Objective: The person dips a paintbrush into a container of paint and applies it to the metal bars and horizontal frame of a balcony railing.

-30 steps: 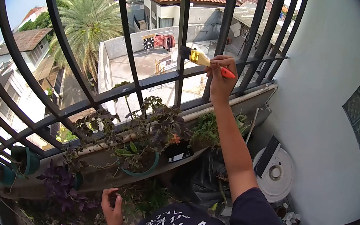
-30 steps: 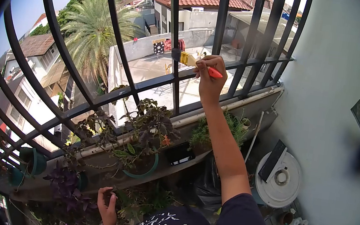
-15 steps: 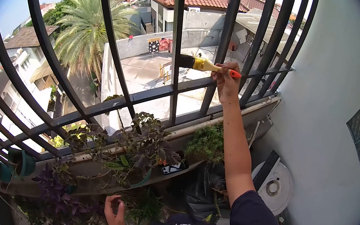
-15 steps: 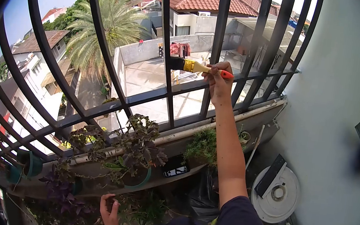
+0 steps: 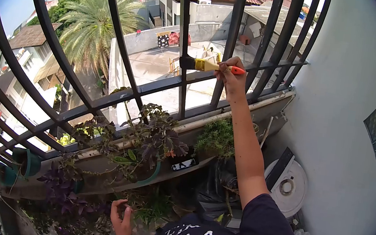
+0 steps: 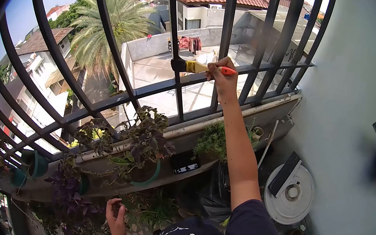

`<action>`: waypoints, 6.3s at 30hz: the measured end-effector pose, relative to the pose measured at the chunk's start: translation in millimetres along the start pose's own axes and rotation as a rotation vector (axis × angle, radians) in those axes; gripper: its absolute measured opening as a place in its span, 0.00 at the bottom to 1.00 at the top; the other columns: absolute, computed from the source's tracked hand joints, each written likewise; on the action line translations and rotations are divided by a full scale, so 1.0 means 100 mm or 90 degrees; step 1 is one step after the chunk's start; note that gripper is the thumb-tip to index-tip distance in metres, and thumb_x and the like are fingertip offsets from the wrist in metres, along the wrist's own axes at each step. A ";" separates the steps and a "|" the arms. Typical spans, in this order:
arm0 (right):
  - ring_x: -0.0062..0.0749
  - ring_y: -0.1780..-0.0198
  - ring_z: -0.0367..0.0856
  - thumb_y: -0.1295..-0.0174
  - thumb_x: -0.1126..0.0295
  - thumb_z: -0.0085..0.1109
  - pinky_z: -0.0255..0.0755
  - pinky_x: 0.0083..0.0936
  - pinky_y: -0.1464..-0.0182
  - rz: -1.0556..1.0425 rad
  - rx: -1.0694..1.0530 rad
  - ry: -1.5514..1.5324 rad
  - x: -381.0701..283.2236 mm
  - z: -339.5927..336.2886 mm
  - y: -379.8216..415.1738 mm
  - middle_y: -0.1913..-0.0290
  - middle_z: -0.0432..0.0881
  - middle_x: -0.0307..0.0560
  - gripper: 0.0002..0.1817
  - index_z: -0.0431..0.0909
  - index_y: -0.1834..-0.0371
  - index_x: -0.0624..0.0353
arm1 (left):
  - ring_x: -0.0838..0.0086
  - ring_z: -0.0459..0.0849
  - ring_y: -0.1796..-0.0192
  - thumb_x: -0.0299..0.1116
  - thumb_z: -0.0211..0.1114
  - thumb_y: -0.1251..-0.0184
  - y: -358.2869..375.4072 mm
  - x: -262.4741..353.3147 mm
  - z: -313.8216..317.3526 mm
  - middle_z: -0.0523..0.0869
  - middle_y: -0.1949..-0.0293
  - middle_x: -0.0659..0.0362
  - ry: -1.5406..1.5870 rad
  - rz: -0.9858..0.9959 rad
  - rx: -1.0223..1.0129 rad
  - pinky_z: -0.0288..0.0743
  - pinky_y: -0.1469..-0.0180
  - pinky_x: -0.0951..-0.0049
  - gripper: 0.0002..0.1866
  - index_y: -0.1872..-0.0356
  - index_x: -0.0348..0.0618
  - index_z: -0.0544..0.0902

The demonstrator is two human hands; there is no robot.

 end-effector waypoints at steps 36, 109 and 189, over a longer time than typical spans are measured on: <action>0.33 0.62 0.82 0.42 0.87 0.62 0.79 0.23 0.58 0.015 0.059 -0.066 -0.41 -0.16 0.69 0.55 0.79 0.53 0.10 0.74 0.64 0.62 | 0.80 0.73 0.62 0.24 0.58 0.32 0.02 -0.18 -0.25 0.74 0.64 0.63 0.025 0.016 -0.108 0.70 0.56 0.78 0.10 0.51 0.39 0.76; 0.33 0.73 0.82 0.45 0.84 0.66 0.74 0.20 0.72 -0.150 0.004 -0.188 -1.19 0.62 -1.42 0.69 0.81 0.48 0.11 0.73 0.67 0.57 | 0.77 0.76 0.59 0.25 0.58 0.33 -0.42 0.29 0.50 0.76 0.63 0.59 0.178 0.104 -0.092 0.71 0.54 0.75 0.12 0.50 0.37 0.75; 0.26 0.77 0.83 0.45 0.81 0.67 0.75 0.12 0.73 -0.418 0.178 0.036 -3.50 1.79 -3.27 0.69 0.85 0.52 0.15 0.74 0.56 0.68 | 0.76 0.75 0.54 0.26 0.59 0.31 -0.74 0.26 -0.05 0.78 0.57 0.62 0.187 0.129 -0.008 0.67 0.48 0.76 0.10 0.51 0.39 0.78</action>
Point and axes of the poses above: each hand's wrist, its own y-axis away from the middle knuckle, its own z-axis out of the palm, x = y × z, the point moved 5 cm from there along -y, towards the middle knuckle
